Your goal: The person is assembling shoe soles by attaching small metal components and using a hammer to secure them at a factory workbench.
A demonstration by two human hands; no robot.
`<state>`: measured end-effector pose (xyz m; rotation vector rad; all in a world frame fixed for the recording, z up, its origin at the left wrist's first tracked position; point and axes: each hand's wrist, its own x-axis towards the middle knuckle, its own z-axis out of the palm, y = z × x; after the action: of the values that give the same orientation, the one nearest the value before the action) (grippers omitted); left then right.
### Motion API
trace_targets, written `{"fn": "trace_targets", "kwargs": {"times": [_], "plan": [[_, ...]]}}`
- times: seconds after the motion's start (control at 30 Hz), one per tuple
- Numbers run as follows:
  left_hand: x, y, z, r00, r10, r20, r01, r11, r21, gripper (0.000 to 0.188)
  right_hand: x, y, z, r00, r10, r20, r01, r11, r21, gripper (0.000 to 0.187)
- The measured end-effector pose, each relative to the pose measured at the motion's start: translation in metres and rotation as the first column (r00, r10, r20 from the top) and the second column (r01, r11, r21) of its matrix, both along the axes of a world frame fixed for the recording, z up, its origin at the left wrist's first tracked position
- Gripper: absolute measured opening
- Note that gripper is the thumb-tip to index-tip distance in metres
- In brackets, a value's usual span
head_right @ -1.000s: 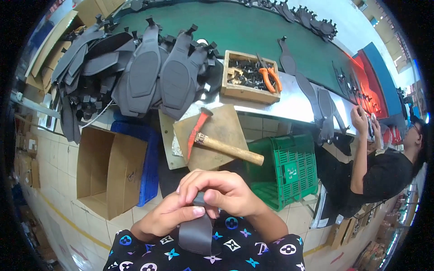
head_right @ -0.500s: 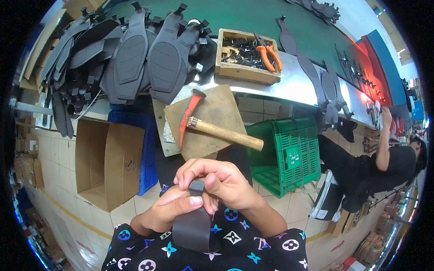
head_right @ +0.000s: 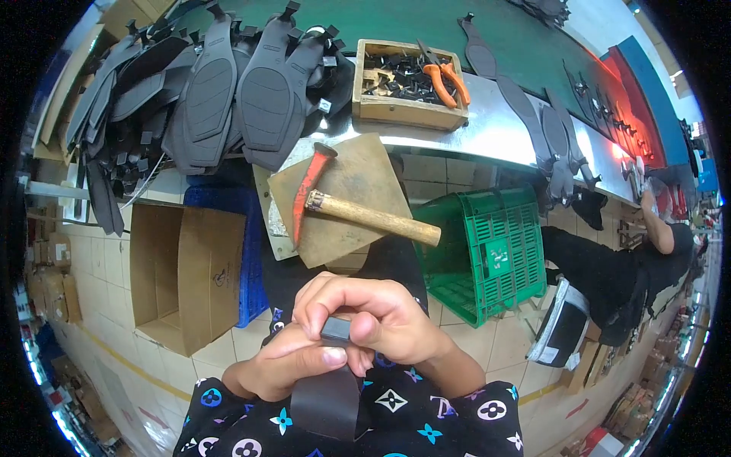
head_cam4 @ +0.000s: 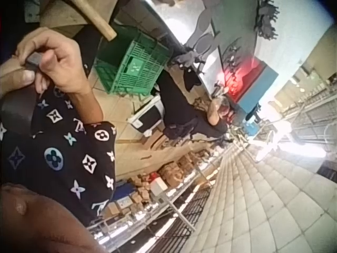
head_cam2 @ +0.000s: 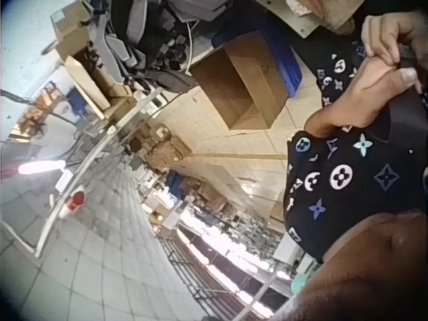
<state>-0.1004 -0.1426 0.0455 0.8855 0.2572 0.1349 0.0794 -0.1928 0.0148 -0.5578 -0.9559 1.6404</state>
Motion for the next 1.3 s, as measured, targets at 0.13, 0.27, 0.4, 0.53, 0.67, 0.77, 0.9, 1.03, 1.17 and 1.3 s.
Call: {"fn": "trace_targets", "kwargs": {"times": [0.13,0.27,0.4,0.53,0.67,0.77,0.9,1.03,1.17,1.3], "plan": [[0.004,-0.002,-0.003,1.0,-0.013,0.014,0.012,0.996,0.085,0.034,0.002,0.002,0.005,0.998,-0.061,0.028,0.059,0.997,0.057,0.059],[0.004,-0.003,-0.003,1.0,0.001,0.023,-0.002,0.999,0.045,0.033,0.006,0.001,0.009,0.999,-0.025,0.033,0.024,0.998,0.059,0.058],[0.008,0.0,-0.002,1.0,0.019,0.022,-0.019,1.0,0.019,0.033,-0.003,0.003,0.01,0.972,-0.21,0.109,0.205,0.977,0.054,0.058],[0.009,0.001,0.005,0.987,0.088,-0.131,-0.07,0.988,0.136,0.032,0.006,0.006,0.009,0.92,-0.283,0.271,0.205,0.937,0.282,0.042],[0.012,0.009,-0.008,0.996,0.06,-0.068,-0.029,0.922,0.386,0.04,0.022,0.003,0.026,0.695,-0.393,0.602,0.165,0.902,0.399,0.024],[0.02,0.004,-0.013,0.984,0.177,0.032,-0.177,0.926,0.333,0.064,0.032,0.005,0.021,0.678,-0.511,0.528,0.261,0.839,0.477,0.023],[0.017,0.0,0.003,0.986,0.151,-0.071,-0.131,0.964,0.233,0.074,0.048,0.007,0.026,0.305,-0.739,0.601,0.344,0.674,0.654,0.02],[0.005,0.035,0.009,0.911,0.366,-0.19,-0.194,0.788,0.585,0.05,0.049,0.024,0.034,0.401,-0.558,0.727,0.449,0.811,0.375,0.027],[-0.006,0.098,0.038,0.581,0.814,-0.019,-0.377,0.289,0.88,0.047,0.095,0.025,0.005,0.461,-0.626,0.629,0.581,0.748,0.32,0.031],[0.015,0.23,0.048,0.344,0.875,0.341,-0.034,-0.352,0.936,0.053,0.152,0.0,-0.013,0.292,-0.715,0.635,0.792,0.553,0.259,0.026]]}}
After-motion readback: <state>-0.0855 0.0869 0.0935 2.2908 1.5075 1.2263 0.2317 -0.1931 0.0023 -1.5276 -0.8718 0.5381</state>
